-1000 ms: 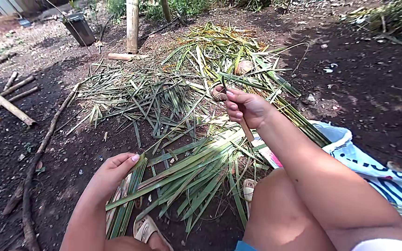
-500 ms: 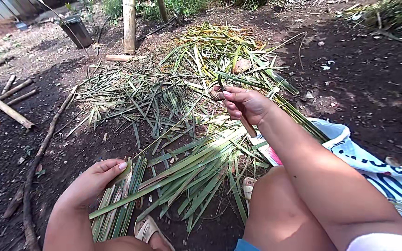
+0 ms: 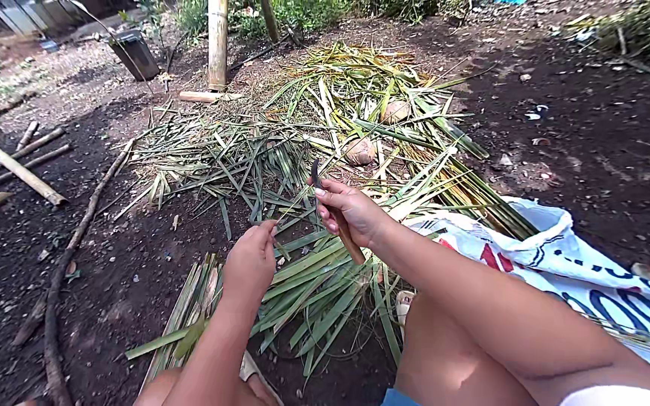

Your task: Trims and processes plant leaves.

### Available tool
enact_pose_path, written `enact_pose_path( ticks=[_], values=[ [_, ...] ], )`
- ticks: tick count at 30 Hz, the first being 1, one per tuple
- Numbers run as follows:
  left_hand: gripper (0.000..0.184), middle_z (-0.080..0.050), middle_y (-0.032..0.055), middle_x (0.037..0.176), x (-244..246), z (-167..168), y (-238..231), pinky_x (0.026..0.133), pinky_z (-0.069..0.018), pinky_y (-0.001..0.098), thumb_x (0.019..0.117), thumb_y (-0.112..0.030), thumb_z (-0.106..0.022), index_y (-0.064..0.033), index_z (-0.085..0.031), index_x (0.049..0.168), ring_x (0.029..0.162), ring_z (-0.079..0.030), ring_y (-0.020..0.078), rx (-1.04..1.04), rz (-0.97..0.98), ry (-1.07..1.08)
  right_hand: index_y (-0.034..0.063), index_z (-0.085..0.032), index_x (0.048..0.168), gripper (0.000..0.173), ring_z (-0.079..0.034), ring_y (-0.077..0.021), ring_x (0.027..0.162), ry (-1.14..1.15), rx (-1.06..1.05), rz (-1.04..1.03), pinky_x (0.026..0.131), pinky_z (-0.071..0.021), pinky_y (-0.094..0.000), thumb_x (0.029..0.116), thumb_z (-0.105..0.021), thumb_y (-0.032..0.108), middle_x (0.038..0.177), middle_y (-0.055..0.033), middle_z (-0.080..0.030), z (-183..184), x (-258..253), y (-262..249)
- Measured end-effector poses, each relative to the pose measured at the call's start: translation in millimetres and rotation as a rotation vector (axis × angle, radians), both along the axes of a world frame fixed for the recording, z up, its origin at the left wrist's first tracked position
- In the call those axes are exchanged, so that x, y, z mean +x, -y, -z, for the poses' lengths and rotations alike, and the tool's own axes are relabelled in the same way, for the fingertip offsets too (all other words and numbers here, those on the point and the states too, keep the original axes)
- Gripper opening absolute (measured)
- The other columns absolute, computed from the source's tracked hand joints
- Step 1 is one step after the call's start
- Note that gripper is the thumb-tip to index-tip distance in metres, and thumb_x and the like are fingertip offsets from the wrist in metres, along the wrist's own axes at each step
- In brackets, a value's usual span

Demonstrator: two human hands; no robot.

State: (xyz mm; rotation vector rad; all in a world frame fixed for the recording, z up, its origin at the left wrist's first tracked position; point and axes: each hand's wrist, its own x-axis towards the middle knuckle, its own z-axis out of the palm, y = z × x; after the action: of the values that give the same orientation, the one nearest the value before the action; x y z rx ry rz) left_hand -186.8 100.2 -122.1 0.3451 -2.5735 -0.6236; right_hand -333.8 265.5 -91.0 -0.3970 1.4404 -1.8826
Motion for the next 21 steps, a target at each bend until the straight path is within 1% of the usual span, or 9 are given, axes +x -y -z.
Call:
enact_pose_path(
  ticks=[1, 3, 5, 7, 10, 13, 16, 19, 21],
  values=[
    [0.03, -0.075, 0.01, 0.095, -1, 4, -1, 0.082, -0.0588, 0.0456, 0.1061, -0.015, -0.048, -0.0073, -0.073, 0.121, 0.088, -0.073, 0.0249, -0.046, 0.01, -0.051, 0.0128, -0.053, 0.144, 0.035, -0.047, -0.007, 0.047, -0.003, -0.015, -0.029, 0.044, -0.0436, -0.0198, 0.111, -0.045, 0.021, 0.067, -0.0019, -0.05, 1, 1, 0],
    [0.03, -0.074, 0.0085, 0.092, -1, 8, -1, 0.08, -0.0593, 0.0422, 0.1046, -0.012, -0.049, -0.0076, -0.074, 0.12, 0.085, -0.072, 0.0228, -0.079, 0.022, -0.114, 0.0127, -0.053, 0.144, 0.035, -0.047, -0.0065, 0.047, -0.007, -0.023, -0.084, 0.044, -0.044, -0.0194, 0.111, -0.044, 0.02, 0.066, -0.0014, -0.05, 1, 3, 0],
    [0.03, -0.074, 0.0075, 0.091, 0, 7, 0, 0.079, -0.059, 0.0387, 0.1046, -0.014, -0.049, -0.008, -0.075, 0.118, 0.083, -0.072, 0.0203, -0.072, 0.032, -0.133, 0.0124, -0.054, 0.142, 0.034, -0.046, -0.0056, 0.046, -0.009, -0.015, -0.106, 0.044, -0.0431, -0.0186, 0.111, -0.044, 0.02, 0.065, -0.0004, -0.049, 0, 1, -2],
    [0.03, -0.074, 0.0069, 0.092, 3, 3, 4, 0.078, -0.0591, 0.0374, 0.1051, -0.016, -0.049, -0.0091, -0.075, 0.118, 0.083, -0.072, 0.0187, -0.059, 0.041, -0.116, 0.012, -0.055, 0.142, 0.034, -0.044, -0.005, 0.045, -0.014, -0.014, -0.107, 0.043, -0.0426, -0.0184, 0.111, -0.043, 0.021, 0.064, 0.0003, -0.047, -3, -4, -5],
    [0.03, -0.074, 0.0052, 0.09, 9, 1, 15, 0.077, -0.0587, 0.0365, 0.1049, -0.019, -0.049, -0.0107, -0.076, 0.116, 0.081, -0.071, 0.0173, -0.099, 0.038, -0.12, 0.012, -0.056, 0.139, 0.033, -0.043, -0.0047, 0.042, -0.009, 0.003, -0.078, 0.041, -0.0421, -0.0188, 0.1106, -0.044, 0.021, 0.061, 0.0008, -0.045, -9, -14, -13],
    [0.031, -0.074, 0.006, 0.09, 17, -2, 27, 0.076, -0.0589, 0.0376, 0.1048, -0.019, -0.048, -0.0101, -0.076, 0.115, 0.081, -0.072, 0.0183, -0.131, 0.033, -0.11, 0.0137, -0.057, 0.136, 0.03, -0.04, -0.0024, 0.041, 0.015, 0.002, 0.01, 0.038, -0.0387, -0.0168, 0.1105, -0.045, 0.025, 0.061, 0.0035, -0.043, -13, -25, -22],
    [0.032, -0.073, 0.0031, 0.087, 26, -6, 40, 0.077, -0.0569, 0.0326, 0.1053, -0.021, -0.047, -0.0101, -0.076, 0.113, 0.081, -0.07, 0.0137, -0.104, 0.053, -0.075, 0.0182, -0.057, 0.13, 0.027, -0.038, 0.0001, 0.04, 0.053, -0.063, 0.073, 0.037, -0.0362, -0.0151, 0.1096, -0.043, 0.027, 0.06, 0.0067, -0.04, -13, -44, -34],
    [0.034, -0.073, 0.0005, 0.086, 31, -5, 44, 0.078, -0.0555, 0.0266, 0.106, -0.024, -0.046, -0.0105, -0.076, 0.113, 0.081, -0.068, 0.008, -0.055, 0.051, -0.061, 0.0178, -0.054, 0.137, 0.03, -0.04, -0.0028, 0.042, 0.033, -0.03, 0.064, 0.039, -0.0385, -0.0175, 0.1113, -0.04, 0.026, 0.063, 0.0049, -0.043, -19, -50, -37],
    [0.033, -0.072, 0.0003, 0.086, 31, -3, 40, 0.076, -0.0549, 0.0255, 0.1058, -0.024, -0.046, -0.0102, -0.076, 0.112, 0.079, -0.067, 0.0069, -0.023, 0.047, -0.057, 0.0201, -0.055, 0.138, 0.031, -0.04, -0.0017, 0.04, 0.002, -0.034, 0.035, 0.037, -0.0381, -0.0164, 0.1103, -0.042, 0.029, 0.061, 0.0046, -0.044, -10, -38, -28]
  ],
)
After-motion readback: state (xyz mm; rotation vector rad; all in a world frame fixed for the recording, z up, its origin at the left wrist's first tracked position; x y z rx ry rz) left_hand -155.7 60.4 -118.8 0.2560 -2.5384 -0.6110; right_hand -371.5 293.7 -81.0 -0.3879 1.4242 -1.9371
